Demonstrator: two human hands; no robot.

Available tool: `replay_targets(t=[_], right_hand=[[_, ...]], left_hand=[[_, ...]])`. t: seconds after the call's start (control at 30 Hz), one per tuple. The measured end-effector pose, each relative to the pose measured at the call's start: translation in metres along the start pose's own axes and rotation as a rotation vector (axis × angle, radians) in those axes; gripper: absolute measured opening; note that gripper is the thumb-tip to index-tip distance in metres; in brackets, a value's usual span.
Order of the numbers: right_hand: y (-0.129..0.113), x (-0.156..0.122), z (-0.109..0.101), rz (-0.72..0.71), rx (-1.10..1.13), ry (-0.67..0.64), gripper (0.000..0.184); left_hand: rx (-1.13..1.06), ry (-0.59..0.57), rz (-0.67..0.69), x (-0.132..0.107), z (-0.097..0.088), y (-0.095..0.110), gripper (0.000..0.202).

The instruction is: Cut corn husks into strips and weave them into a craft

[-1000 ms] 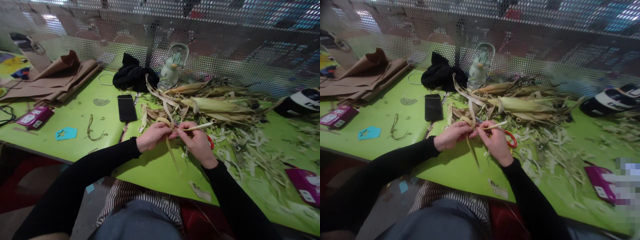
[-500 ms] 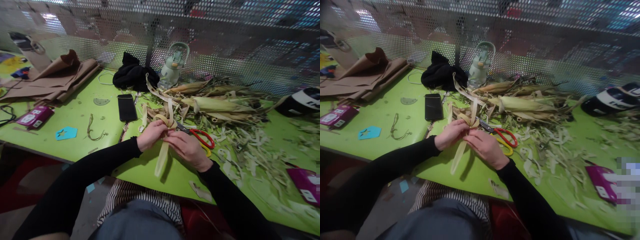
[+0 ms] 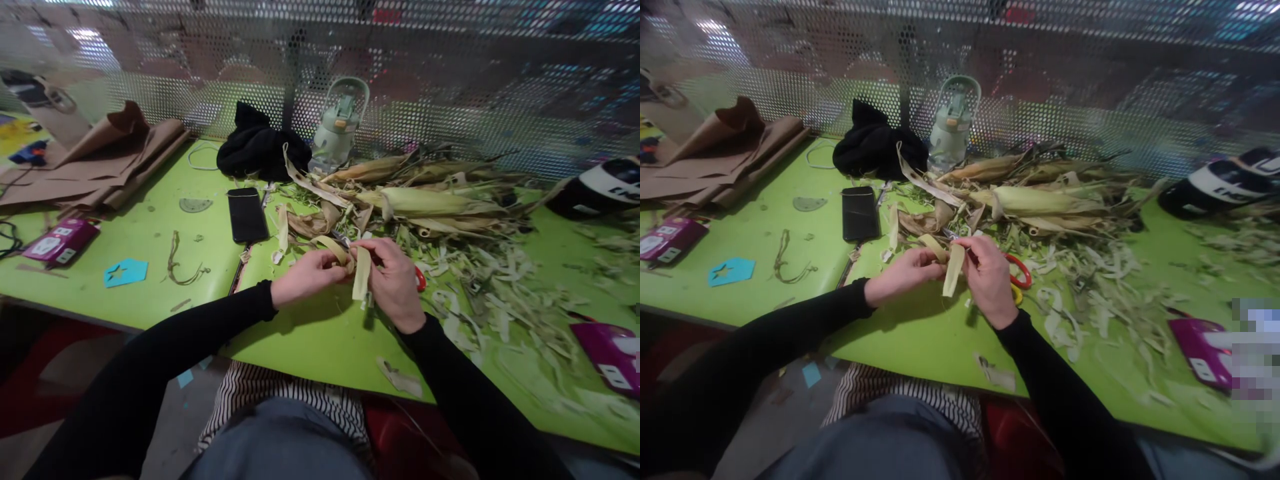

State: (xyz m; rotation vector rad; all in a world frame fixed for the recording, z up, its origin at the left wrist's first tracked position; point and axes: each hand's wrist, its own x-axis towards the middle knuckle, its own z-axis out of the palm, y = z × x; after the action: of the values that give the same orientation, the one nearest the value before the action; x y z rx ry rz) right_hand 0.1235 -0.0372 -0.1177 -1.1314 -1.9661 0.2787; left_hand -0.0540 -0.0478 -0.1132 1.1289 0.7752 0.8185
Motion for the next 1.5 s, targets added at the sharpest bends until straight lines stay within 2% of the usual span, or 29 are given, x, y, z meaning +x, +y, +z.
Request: replay_targets(t=[0.07, 0.23, 0.37, 0.5, 0.67, 0.8, 0.9, 1.0, 1.1, 1.2, 1.33, 1.5], right_hand=[[-0.001, 0.000, 0.001, 0.005, -0.004, 0.009, 0.012], [-0.005, 0.000, 0.000, -0.011, -0.032, 0.029, 0.011], [-0.007, 0.000, -0.001, -0.004, -0.074, 0.045, 0.018], [-0.008, 0.000, -0.001, -0.036, -0.069, 0.013, 0.028], [-0.010, -0.001, -0.001, 0.069, 0.048, -0.013, 0.043], [-0.013, -0.001, -0.001, 0.193, 0.115, -0.057, 0.043], [-0.014, -0.001, 0.000, 0.304, 0.163, -0.077, 0.033], [-0.012, 0.001, 0.002, 0.314, 0.171, -0.096, 0.032], [-0.008, 0.002, 0.003, 0.332, 0.175, -0.132, 0.034], [-0.004, 0.002, 0.005, 0.391, 0.280, -0.180, 0.038], [-0.006, 0.000, 0.007, 0.446, 0.424, -0.157, 0.033], [-0.013, -0.003, 0.010, 0.430, 0.394, -0.047, 0.028]], left_hand=[[-0.053, 0.012, -0.008, 0.001, 0.000, -0.002, 0.007], [-0.121, 0.030, -0.050, 0.002, -0.001, -0.006, 0.010], [-0.260, 0.122, -0.076, 0.002, 0.001, -0.001, 0.009], [-0.389, 0.206, -0.159, 0.001, 0.003, 0.006, 0.014], [-0.454, 0.251, -0.188, 0.001, 0.003, 0.008, 0.018], [-0.477, 0.291, -0.164, 0.001, 0.003, 0.009, 0.015], [-0.474, 0.275, -0.139, 0.001, 0.003, 0.008, 0.014], [-0.427, 0.225, -0.121, 0.001, 0.002, 0.006, 0.013], [-0.350, 0.119, -0.097, 0.002, 0.001, 0.002, 0.012], [-0.283, 0.019, -0.049, 0.004, -0.001, -0.002, 0.016], [-0.209, 0.036, -0.085, 0.005, -0.002, -0.005, 0.017], [-0.375, 0.114, -0.171, 0.001, 0.002, -0.003, 0.008]])
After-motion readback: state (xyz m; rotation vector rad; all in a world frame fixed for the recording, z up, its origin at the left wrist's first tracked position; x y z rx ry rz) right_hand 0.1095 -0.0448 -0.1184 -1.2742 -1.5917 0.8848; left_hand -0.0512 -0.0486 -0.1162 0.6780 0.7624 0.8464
